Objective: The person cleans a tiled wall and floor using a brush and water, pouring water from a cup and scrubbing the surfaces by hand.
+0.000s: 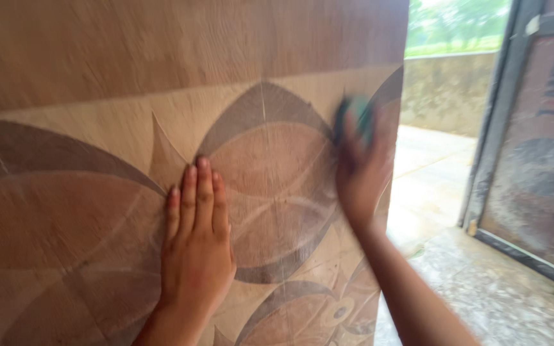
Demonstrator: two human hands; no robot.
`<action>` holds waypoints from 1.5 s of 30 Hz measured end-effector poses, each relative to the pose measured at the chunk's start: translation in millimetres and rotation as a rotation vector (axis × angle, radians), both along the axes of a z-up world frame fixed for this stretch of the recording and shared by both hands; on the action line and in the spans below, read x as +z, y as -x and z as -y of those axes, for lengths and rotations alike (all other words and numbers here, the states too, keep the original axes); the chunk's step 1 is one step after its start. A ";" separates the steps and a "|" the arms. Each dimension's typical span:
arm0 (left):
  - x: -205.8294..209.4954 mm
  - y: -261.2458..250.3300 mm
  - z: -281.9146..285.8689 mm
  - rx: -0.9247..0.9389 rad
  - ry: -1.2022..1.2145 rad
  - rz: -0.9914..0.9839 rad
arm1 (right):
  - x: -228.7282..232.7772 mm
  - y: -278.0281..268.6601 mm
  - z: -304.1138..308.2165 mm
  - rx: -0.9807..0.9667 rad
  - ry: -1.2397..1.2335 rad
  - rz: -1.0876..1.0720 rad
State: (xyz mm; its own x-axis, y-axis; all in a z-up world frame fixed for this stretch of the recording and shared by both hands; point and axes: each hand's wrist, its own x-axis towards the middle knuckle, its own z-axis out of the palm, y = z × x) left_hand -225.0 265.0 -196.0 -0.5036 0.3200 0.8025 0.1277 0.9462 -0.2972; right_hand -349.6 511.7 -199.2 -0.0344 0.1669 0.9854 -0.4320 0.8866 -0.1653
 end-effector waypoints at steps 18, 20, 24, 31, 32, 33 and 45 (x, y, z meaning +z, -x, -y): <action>-346.7 54.5 -124.8 -0.044 -0.155 0.163 | -341.9 -12.9 -36.8 0.178 0.205 0.202; -358.8 51.5 -125.1 0.004 -0.166 0.152 | -335.2 -3.5 -43.2 0.182 0.409 0.253; -362.8 40.4 -112.1 0.078 -0.236 0.100 | -316.3 -8.2 -52.3 0.300 0.499 0.221; -371.2 32.4 -108.9 0.108 -0.446 0.020 | -366.5 -23.7 -43.8 0.191 -0.186 0.296; -374.4 30.8 -106.2 0.075 -0.453 0.020 | -379.8 -17.6 -61.7 0.169 -0.205 0.368; -377.4 29.8 -102.5 0.042 -0.461 0.019 | -392.0 -9.1 -75.5 0.216 0.001 0.356; -382.6 10.4 -38.5 -0.167 -0.456 0.098 | -413.6 -42.2 25.6 0.406 0.433 0.310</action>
State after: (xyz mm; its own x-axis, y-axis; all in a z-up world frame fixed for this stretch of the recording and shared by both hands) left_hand -235.4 303.5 -578.5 -0.5554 0.0297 0.8311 0.2952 0.9413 0.1637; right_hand -307.4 486.2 -612.7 -0.4487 0.4596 0.7665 -0.5925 0.4891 -0.6401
